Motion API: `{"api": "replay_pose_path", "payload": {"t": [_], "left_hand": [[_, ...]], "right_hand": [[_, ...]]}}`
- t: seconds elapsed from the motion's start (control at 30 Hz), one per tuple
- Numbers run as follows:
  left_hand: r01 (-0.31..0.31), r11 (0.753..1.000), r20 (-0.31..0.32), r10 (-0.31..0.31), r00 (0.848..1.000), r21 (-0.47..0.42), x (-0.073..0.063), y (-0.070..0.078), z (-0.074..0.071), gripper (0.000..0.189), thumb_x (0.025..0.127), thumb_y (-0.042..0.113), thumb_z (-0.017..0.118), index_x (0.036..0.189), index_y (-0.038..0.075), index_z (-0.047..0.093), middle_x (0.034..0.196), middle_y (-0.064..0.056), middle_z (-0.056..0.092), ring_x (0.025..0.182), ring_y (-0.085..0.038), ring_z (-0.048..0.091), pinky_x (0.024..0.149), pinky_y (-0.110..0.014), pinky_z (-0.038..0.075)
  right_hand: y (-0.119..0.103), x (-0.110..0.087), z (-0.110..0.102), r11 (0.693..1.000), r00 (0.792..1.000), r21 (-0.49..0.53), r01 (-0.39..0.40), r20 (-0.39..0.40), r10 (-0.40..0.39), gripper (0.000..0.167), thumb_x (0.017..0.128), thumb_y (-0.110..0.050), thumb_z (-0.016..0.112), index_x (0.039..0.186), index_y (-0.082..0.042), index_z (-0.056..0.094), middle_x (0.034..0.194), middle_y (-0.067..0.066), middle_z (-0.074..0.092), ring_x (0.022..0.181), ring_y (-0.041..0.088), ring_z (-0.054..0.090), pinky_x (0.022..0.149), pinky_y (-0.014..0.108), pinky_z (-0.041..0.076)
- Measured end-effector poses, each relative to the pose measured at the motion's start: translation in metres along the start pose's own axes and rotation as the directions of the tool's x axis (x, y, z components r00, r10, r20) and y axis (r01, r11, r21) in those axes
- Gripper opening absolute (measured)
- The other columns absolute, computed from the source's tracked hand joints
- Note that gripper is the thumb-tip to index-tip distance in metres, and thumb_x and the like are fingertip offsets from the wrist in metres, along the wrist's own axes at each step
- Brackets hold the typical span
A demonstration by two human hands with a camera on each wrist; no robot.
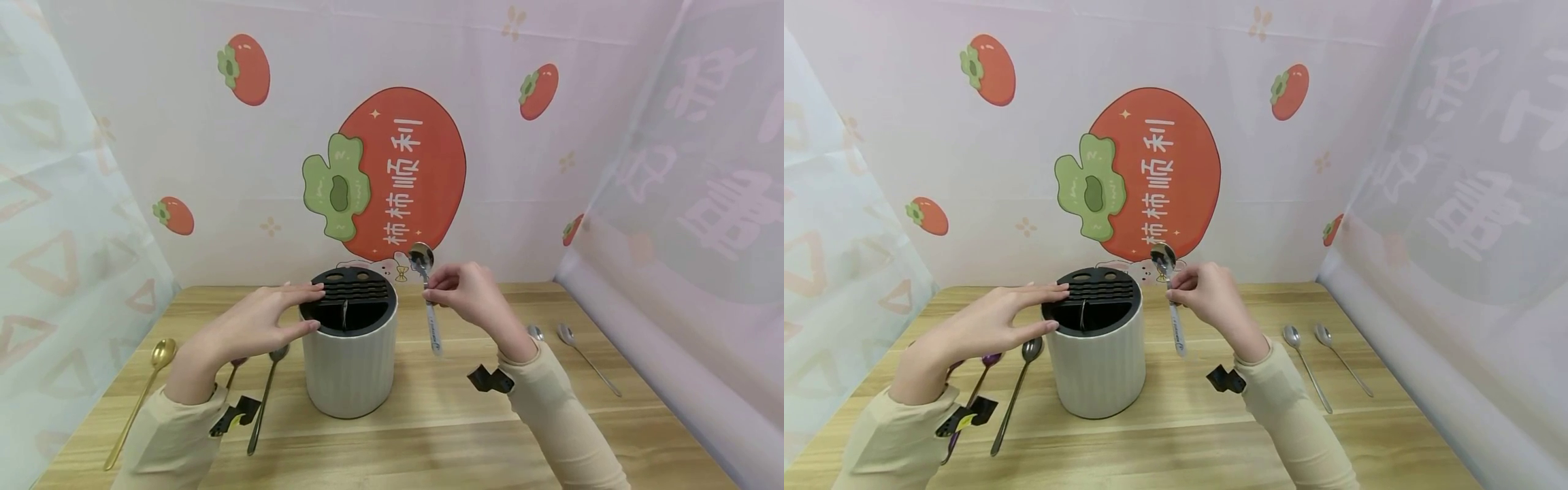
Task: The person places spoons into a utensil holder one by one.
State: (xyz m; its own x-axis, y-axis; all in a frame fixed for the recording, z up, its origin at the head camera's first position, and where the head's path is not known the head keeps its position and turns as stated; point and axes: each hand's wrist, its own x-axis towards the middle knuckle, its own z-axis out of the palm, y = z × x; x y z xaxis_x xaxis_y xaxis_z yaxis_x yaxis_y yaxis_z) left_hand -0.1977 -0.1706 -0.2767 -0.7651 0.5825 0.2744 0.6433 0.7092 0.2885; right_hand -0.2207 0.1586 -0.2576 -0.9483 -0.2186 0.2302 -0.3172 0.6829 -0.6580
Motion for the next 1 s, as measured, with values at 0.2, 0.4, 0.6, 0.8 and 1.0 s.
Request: {"api": "replay_pose_path", "payload": {"t": [0.2,0.4,0.6,0.8,1.0], "left_hand": [[0.005,1.0,0.007,-0.005,1.0,0.0,-0.001,0.0,0.0,0.052,0.093,0.039,0.058,0.135,0.008,0.054,0.141,-0.006,0.051,0.132,-0.034,0.044,0.106,-0.053,0.037],[0.002,1.0,0.003,-0.002,1.0,-0.001,0.0,0.0,0.0,0.052,0.093,0.039,0.058,0.135,0.008,0.054,0.141,-0.006,0.051,0.132,-0.034,0.044,0.106,-0.053,0.037],[0.0,1.0,0.002,0.0,1.0,-0.003,0.001,-0.001,-0.001,0.052,0.093,0.04,0.058,0.135,0.009,0.054,0.141,-0.006,0.051,0.132,-0.034,0.044,0.106,-0.053,0.037],[0.002,1.0,0.0,-0.002,1.0,-0.001,0.001,-0.001,-0.001,0.053,0.093,0.04,0.058,0.135,0.009,0.054,0.141,-0.005,0.051,0.132,-0.034,0.044,0.105,-0.053,0.038],[0.005,1.0,0.002,-0.005,1.0,-0.01,0.0,-0.001,-0.001,0.053,0.092,0.04,0.059,0.135,0.009,0.054,0.141,-0.005,0.051,0.132,-0.034,0.044,0.105,-0.053,0.038]], "right_hand": [[-0.007,0.004,0.0,1.0,1.0,-0.004,0.014,-0.001,-0.014,0.01,0.081,-0.017,0.075,0.085,-0.009,0.07,0.078,0.002,0.072,0.068,0.01,0.067,0.064,0.028,0.057],[-0.015,0.007,-0.002,0.999,1.0,0.01,0.031,0.0,-0.031,0.011,0.081,-0.015,0.075,0.087,-0.007,0.07,0.08,0.005,0.072,0.07,0.011,0.068,0.065,0.028,0.057],[-0.023,0.009,-0.004,0.998,0.998,0.002,0.059,-0.009,-0.059,0.013,0.082,-0.018,0.075,0.089,-0.009,0.071,0.081,0.004,0.072,0.07,0.01,0.068,0.065,0.028,0.056],[-0.03,0.011,-0.005,0.996,0.996,-0.02,0.092,-0.017,-0.092,0.013,0.082,-0.02,0.075,0.088,-0.009,0.071,0.08,0.003,0.072,0.072,0.015,0.068,0.065,0.028,0.054],[-0.038,0.013,-0.006,0.992,0.992,-0.026,0.121,-0.026,-0.122,0.013,0.082,-0.02,0.075,0.088,-0.01,0.071,0.08,0.002,0.071,0.074,0.017,0.069,0.066,0.028,0.054]]}}
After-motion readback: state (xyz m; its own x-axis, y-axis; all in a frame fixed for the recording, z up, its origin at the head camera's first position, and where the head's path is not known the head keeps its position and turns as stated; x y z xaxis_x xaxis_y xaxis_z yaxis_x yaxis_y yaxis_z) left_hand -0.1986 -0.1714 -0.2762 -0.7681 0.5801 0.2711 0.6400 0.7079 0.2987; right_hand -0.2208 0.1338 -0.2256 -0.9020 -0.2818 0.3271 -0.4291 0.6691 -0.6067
